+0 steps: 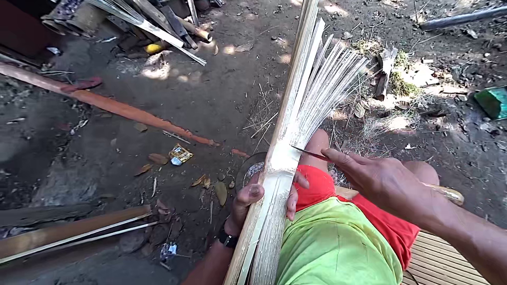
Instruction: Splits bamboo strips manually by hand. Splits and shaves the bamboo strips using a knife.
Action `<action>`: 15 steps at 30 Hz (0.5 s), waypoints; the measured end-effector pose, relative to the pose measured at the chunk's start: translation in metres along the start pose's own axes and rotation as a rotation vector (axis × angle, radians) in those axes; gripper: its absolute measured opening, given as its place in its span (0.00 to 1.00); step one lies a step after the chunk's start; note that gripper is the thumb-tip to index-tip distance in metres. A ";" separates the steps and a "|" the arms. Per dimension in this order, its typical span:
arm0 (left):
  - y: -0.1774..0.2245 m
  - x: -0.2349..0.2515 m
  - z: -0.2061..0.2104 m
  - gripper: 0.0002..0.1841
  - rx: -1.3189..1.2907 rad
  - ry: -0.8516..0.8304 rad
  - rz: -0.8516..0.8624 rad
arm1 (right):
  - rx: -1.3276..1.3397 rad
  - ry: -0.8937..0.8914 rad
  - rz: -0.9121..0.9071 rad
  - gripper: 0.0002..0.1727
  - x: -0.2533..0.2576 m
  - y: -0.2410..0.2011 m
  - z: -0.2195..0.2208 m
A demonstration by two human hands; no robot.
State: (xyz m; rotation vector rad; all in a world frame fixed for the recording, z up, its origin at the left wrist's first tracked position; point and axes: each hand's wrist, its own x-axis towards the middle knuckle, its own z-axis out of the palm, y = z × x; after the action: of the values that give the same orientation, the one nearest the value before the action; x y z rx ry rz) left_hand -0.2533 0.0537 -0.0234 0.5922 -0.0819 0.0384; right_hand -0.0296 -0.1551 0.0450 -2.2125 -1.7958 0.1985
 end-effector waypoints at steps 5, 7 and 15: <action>-0.005 0.002 -0.008 0.45 -0.016 -0.027 -0.025 | -0.105 0.200 0.290 0.26 0.029 0.038 -0.033; -0.004 0.003 -0.009 0.45 -0.014 -0.022 -0.033 | -0.158 0.212 0.345 0.26 0.036 0.043 -0.031; -0.004 -0.001 -0.012 0.50 -0.057 -0.070 -0.086 | -0.008 0.193 0.043 0.27 0.025 0.003 -0.023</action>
State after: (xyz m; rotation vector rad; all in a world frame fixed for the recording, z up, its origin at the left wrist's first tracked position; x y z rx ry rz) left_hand -0.2533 0.0567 -0.0353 0.5396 -0.1248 -0.0681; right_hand -0.0147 -0.1342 0.0682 -2.1943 -1.6505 -0.0136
